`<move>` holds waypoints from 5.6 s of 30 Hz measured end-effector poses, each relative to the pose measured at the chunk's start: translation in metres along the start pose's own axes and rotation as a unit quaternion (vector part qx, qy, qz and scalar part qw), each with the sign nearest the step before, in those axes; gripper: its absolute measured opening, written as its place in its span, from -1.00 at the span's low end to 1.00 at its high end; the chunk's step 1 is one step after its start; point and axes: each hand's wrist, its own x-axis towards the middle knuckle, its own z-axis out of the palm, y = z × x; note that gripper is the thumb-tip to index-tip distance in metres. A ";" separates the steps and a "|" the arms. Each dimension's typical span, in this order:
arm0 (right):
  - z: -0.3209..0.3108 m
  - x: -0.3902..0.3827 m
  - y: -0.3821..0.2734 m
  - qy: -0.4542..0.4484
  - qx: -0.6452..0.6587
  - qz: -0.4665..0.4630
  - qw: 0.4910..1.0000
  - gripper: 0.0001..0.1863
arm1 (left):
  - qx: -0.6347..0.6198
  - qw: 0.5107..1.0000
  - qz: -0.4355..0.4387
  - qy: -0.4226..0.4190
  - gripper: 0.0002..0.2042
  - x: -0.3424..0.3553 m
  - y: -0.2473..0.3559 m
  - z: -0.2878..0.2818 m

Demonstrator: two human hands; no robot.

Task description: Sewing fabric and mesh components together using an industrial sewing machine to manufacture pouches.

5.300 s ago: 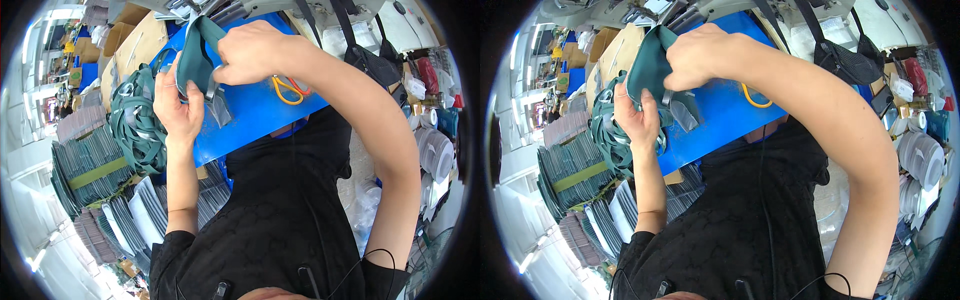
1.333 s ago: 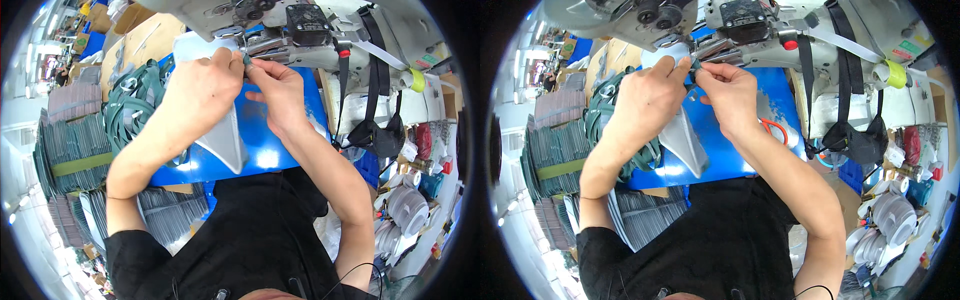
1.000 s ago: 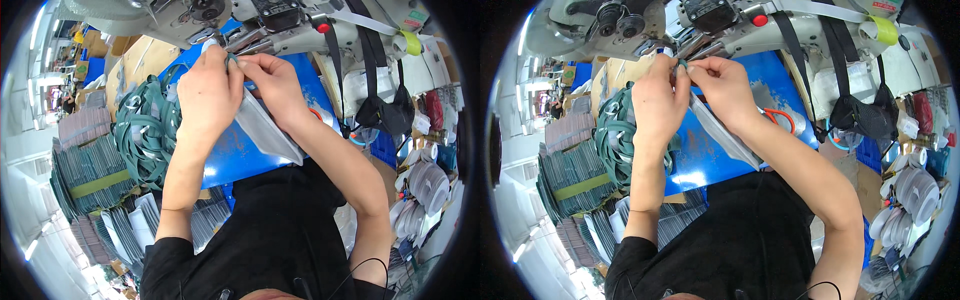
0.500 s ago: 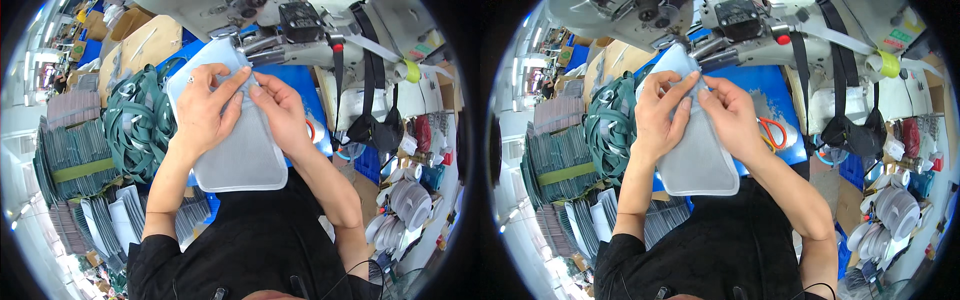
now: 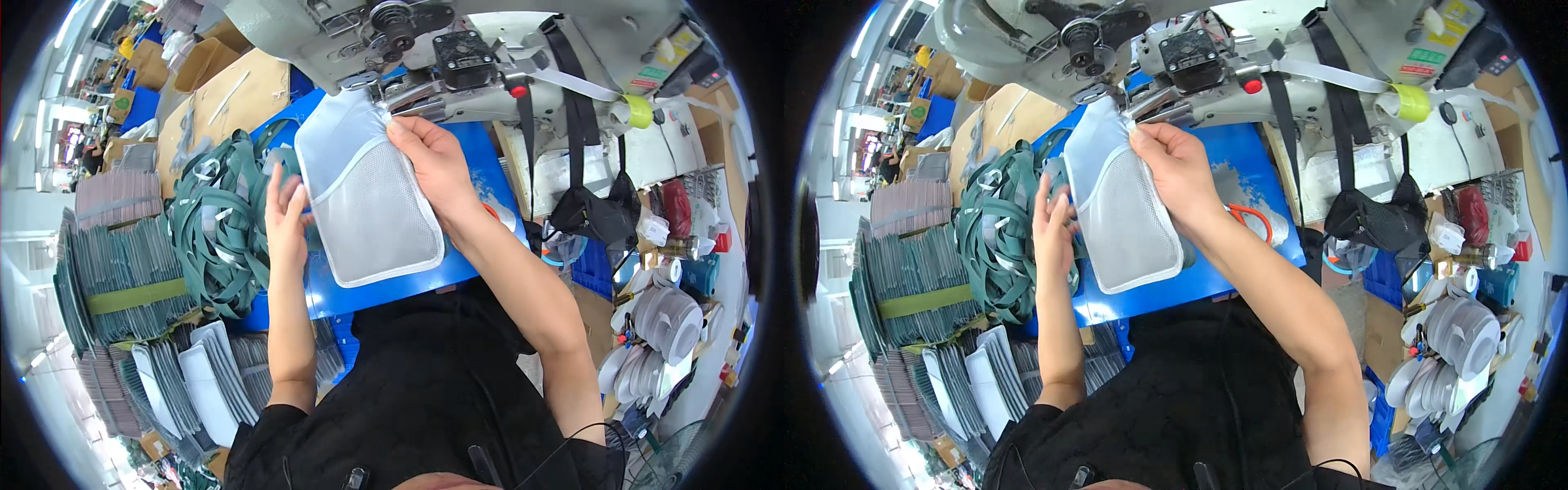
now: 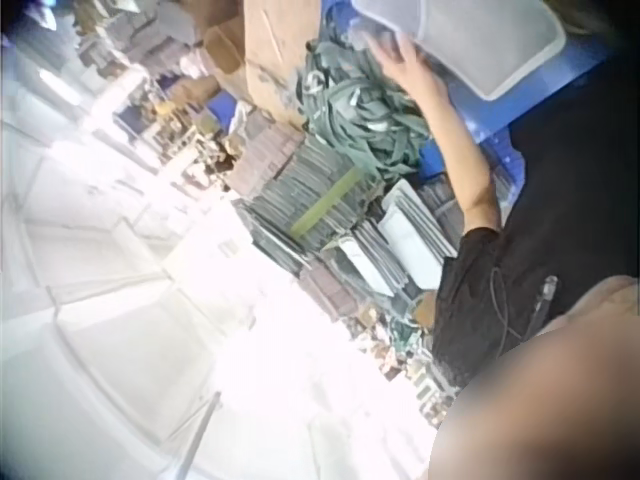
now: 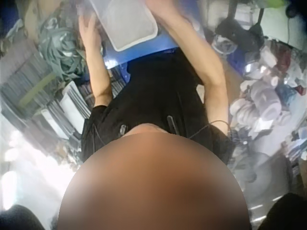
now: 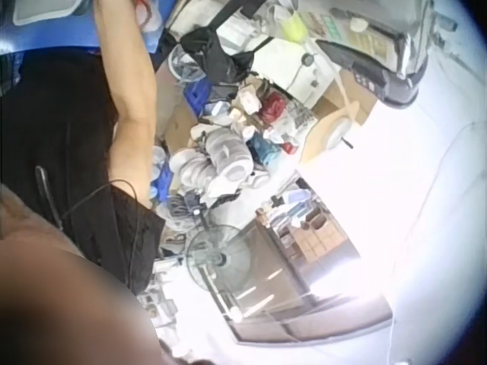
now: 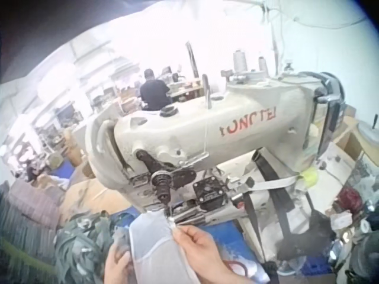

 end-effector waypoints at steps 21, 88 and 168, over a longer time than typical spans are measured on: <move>-0.039 -0.047 0.015 -0.043 -0.233 -0.121 0.964 -0.65 | 0.003 0.993 0.090 -0.078 -0.56 -0.003 0.039 -0.030; -0.153 -0.096 0.040 -0.011 -0.774 -0.089 0.627 -0.11 | -0.233 0.971 -0.019 0.038 -0.56 -0.026 -0.017 -0.121; -0.088 -0.020 0.134 -0.038 -0.687 -0.264 0.676 -0.58 | 0.694 0.644 0.057 0.318 -0.74 -0.302 0.066 -0.232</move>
